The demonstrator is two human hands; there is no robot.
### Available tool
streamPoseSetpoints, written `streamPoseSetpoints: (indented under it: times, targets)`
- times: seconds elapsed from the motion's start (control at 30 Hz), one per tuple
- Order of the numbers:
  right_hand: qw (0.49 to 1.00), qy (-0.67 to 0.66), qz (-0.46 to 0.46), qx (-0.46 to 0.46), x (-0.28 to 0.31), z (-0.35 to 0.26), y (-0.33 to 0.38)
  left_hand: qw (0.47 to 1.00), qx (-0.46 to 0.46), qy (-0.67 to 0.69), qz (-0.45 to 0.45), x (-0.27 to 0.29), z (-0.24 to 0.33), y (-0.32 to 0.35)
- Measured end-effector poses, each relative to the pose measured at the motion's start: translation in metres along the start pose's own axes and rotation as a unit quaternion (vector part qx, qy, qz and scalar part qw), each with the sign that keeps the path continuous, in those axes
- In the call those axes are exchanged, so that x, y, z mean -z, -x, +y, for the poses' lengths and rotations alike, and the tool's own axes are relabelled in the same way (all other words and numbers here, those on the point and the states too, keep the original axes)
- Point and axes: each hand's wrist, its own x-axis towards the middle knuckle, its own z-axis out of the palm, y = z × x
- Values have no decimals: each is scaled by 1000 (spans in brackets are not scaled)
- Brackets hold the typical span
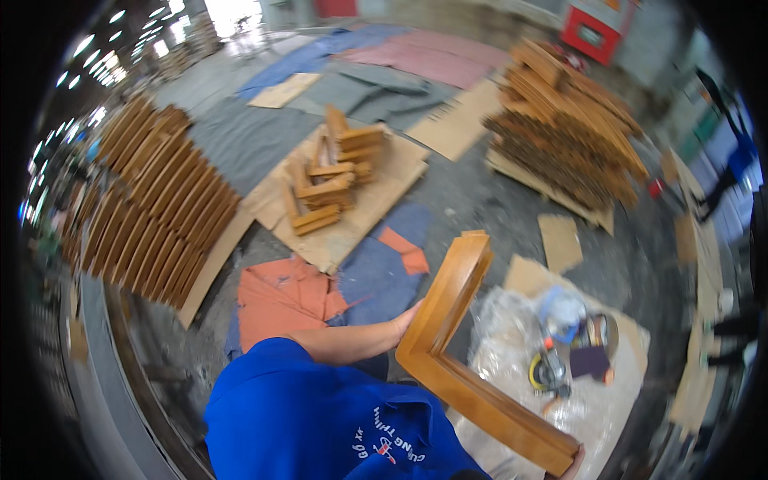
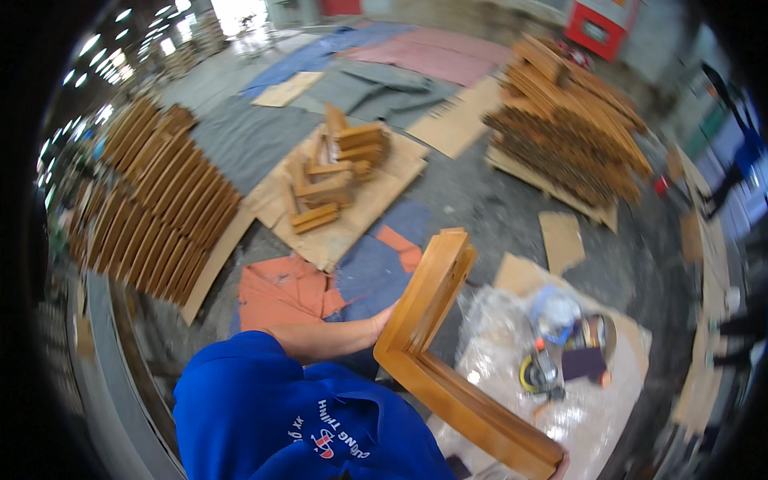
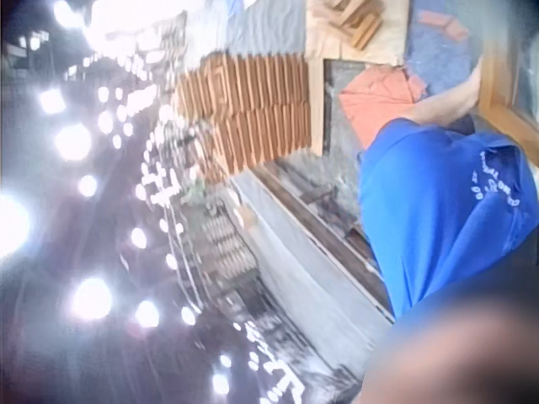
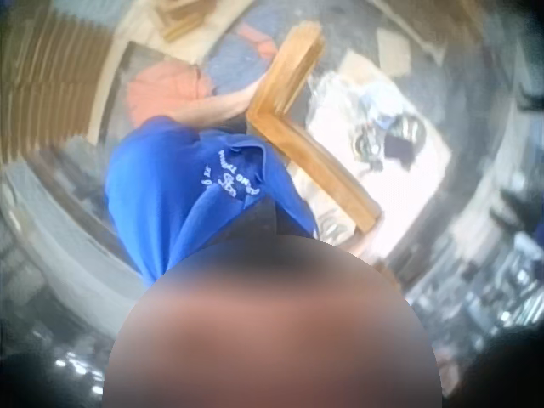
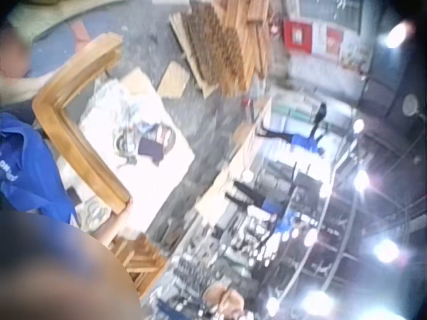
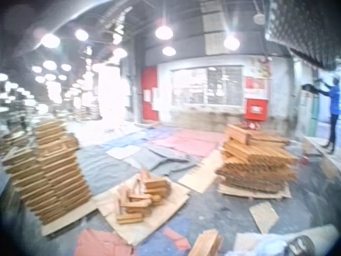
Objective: The person repeatedly picks up L-shaped wooden chair parts, inspects them, and sands edges with a sanding block. They place finished parts into a stack and continue the cycle with additional pieces.
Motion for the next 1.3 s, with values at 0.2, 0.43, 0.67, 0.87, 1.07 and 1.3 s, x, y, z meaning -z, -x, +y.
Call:
streamPoseSetpoints:
  times: [0.2,0.43,0.67,0.87,1.07,1.3]
  targets:
    - [998,33,-45,-21,-132,-9,-40,980,-180,-40,-80,6,90,91]
    - [960,92,-253,72,-315,-54,-54,933,-351,-71,26,14,147,199]
    - [912,116,-384,81,-477,-68,-82,885,-465,-6,15,54,193,245]
    - [898,111,-420,66,-535,-66,-113,847,-520,-18,103,60,221,259]
    - [892,105,-436,54,-578,-64,-180,825,-550,-69,113,50,274,224]
    - [886,95,-451,48,-624,-80,-308,853,-508,-1,118,25,369,116]
